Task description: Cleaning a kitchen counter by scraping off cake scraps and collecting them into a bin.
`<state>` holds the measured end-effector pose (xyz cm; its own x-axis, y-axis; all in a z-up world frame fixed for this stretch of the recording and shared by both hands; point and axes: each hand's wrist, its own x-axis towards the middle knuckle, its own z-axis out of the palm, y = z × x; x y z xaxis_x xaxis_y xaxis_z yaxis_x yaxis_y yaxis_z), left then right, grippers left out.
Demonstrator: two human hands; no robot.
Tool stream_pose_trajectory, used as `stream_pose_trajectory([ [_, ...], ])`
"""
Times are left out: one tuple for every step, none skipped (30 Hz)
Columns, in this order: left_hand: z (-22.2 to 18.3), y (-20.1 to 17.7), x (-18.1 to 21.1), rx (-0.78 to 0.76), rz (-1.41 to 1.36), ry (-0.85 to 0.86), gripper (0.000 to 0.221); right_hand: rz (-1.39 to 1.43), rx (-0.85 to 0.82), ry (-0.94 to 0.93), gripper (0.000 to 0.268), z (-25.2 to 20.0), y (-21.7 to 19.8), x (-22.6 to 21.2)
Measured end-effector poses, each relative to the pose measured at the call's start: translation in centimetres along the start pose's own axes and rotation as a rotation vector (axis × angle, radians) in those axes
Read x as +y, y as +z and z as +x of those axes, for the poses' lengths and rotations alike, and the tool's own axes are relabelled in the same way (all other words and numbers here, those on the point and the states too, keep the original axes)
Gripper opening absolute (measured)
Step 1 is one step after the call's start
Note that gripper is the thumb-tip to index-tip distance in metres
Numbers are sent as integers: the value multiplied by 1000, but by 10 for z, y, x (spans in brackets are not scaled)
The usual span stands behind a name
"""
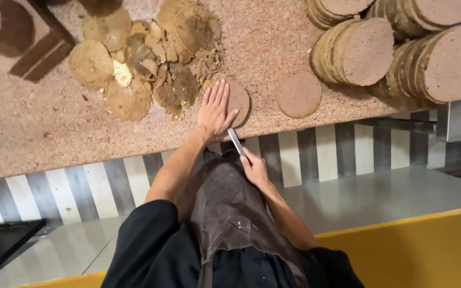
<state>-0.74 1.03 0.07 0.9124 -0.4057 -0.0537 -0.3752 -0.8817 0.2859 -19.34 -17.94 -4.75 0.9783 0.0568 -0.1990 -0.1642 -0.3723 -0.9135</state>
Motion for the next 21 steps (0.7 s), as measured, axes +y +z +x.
stream_pose_trajectory([
  [-1,-1,-2,-5,-5,0,88,-2,-1,7,40,7,0,-17],
  [-1,-2,-2,6,-14,13,87,25,-32,56,40,14,-2,-34],
  [-1,-5,-5,18,-18,28,86,56,-61,102,40,23,-1,-52],
  [-8,-4,-3,13,-17,30,86,60,-60,105,40,15,-1,-49],
  [-4,-4,-4,-7,-40,21,86,21,-46,80,40,16,-2,-45],
  [0,-5,-6,-27,-62,11,87,-18,-32,55,39,17,-3,-42],
  [2,0,-4,-18,-65,10,87,-24,-31,49,39,10,-7,-27],
  [3,6,-2,9,-40,0,88,-40,-52,-1,38,3,-11,-11],
  [-5,13,0,26,-16,-18,89,-50,-83,-41,37,-12,-12,5],
  [-4,7,-1,23,-19,-27,89,-52,-93,-39,37,-3,-13,-7],
  [-4,3,1,5,-7,-30,89,-35,-87,-39,37,1,-13,-18],
  [-3,-2,5,-14,4,-33,90,-19,-81,-38,37,4,-15,-29],
  [-5,0,4,-15,9,-24,90,-14,-73,-38,37,8,-15,-34],
  [-7,0,3,-13,-15,-18,94,-40,-89,-19,37,11,-15,-39],
  [-2,1,3,-6,-41,-1,98,-70,-95,0,37,19,-19,-44],
  [3,-5,6,-3,-38,18,98,-69,-75,-1,37,17,-23,-40],
  [-1,-8,13,-43,-5,-2,105,-163,-225,31,36,8,-29,-36],
  [-5,-10,19,-82,28,-21,112,-256,-375,63,36,-1,-34,-31],
  [-5,-27,33,-93,23,-21,112,-253,-379,74,36,-9,-40,-33],
  [-4,-45,46,-237,120,-18,119,-169,-362,75,35,-17,-46,-36],
  [3,-66,55,-369,227,-19,126,-85,-342,62,35,-15,-51,-39],
])
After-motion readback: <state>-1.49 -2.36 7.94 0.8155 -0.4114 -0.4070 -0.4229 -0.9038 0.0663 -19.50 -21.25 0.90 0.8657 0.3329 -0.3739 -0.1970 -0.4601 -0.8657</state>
